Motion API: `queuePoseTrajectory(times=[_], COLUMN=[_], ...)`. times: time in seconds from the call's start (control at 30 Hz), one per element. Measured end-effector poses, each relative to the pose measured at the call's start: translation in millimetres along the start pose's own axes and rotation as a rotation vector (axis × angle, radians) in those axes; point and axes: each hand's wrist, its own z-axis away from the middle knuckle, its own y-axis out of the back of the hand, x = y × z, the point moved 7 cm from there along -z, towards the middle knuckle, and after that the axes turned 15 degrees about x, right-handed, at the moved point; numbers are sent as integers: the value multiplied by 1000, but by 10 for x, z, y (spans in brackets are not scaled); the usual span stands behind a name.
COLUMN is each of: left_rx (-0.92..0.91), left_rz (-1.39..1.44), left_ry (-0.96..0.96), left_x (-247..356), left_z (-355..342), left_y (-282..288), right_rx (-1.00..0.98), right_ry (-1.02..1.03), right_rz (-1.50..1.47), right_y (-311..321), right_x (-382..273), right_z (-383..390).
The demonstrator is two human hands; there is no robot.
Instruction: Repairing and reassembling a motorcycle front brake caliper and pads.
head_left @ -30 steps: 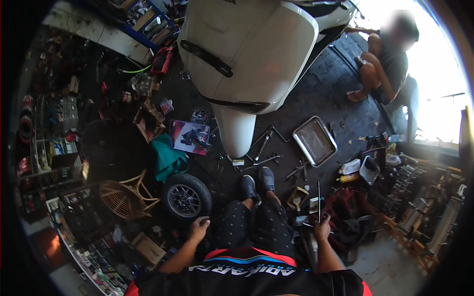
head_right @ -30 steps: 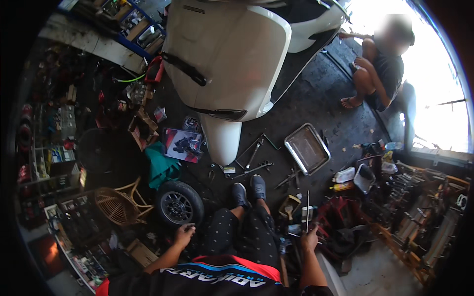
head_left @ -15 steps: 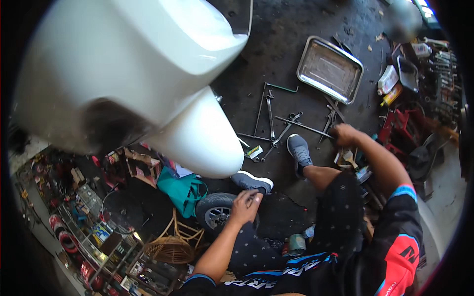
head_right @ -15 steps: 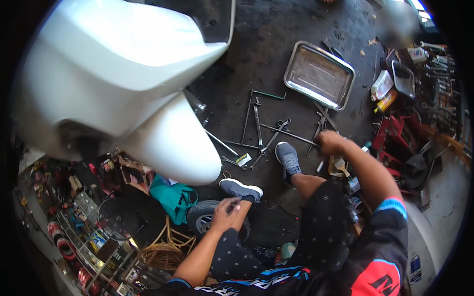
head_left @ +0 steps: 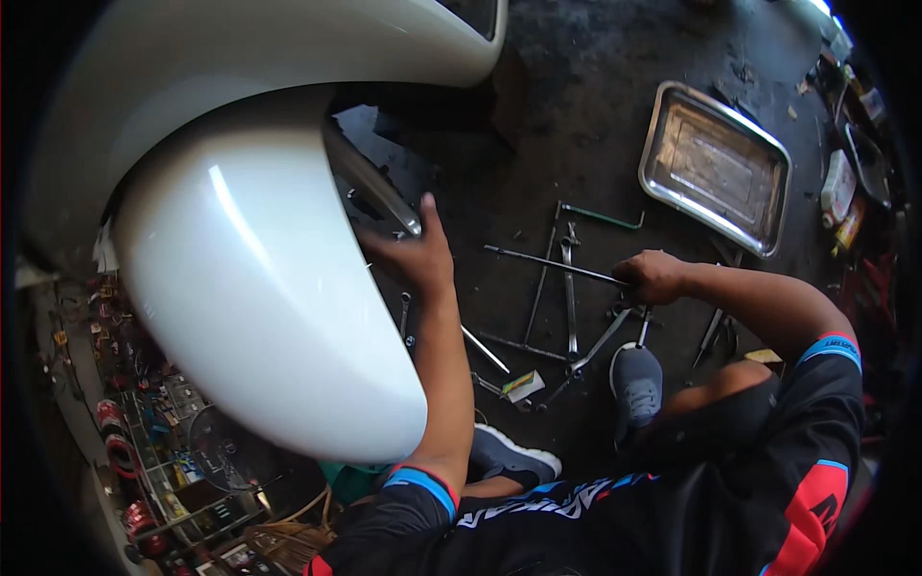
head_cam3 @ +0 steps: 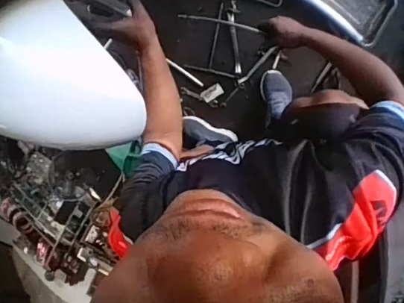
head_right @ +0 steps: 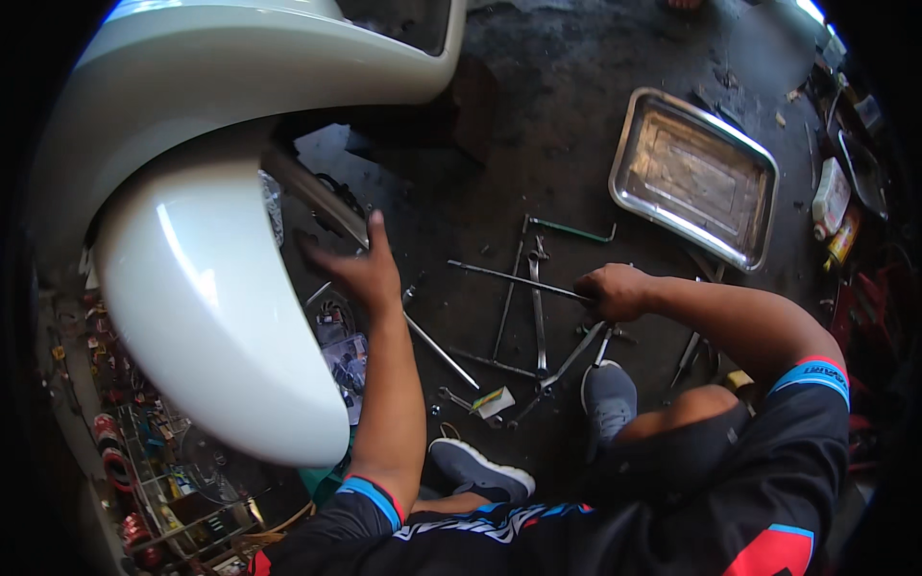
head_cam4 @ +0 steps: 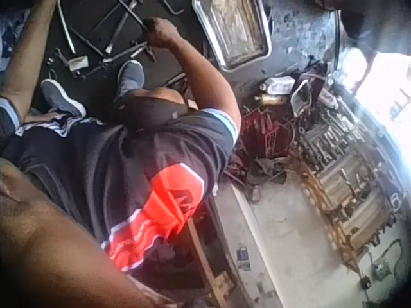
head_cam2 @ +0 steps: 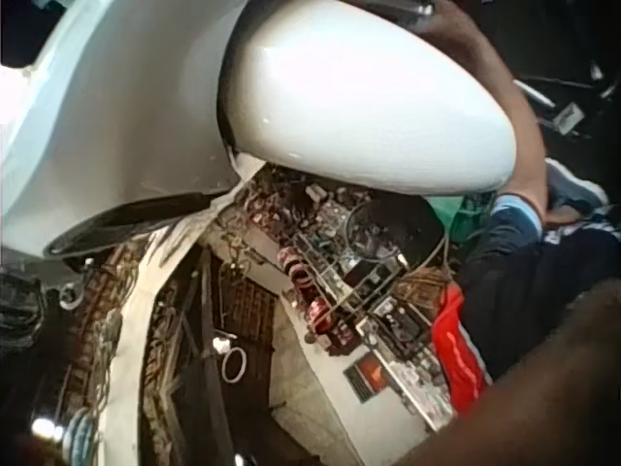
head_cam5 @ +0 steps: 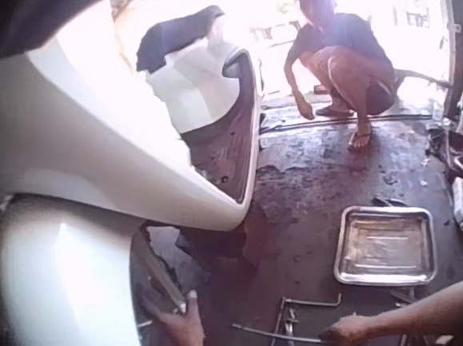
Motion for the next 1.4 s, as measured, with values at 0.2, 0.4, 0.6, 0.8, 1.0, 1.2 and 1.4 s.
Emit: queuePoseTrajectory(times=[0.2, 0.4, 0.6, 0.8, 1.0, 1.2, 1.4], left_rx=[-4, -290, -464, -659, -884, -829, -536], left_rz=[-76, -159, 254, 375, 474, 640, 436], left_ry=[398, 412, 455, 512, 584, 574, 240], left_x=[-759, -439, -573, -549, -862, -883, -800], left_z=[-374, -370, -300, -356, -409, -456, -429], left_y=[-638, -540, -387, 53, 195, 216, 378], right_rx=[374, 365, 312, 189, -7, -7, -54], right_ry=[27, -122, -14, 33, -36, -35, -82], right_rz=[-121, -386, -499, -858, -1130, -1071, -1148], right_y=[75, 140, 109, 72, -114, -164, -248], right_x=[-104, -16, -152, -394, -675, -928, -1098], right_z=[-102, 197, 323, 476, 593, 699, 763])
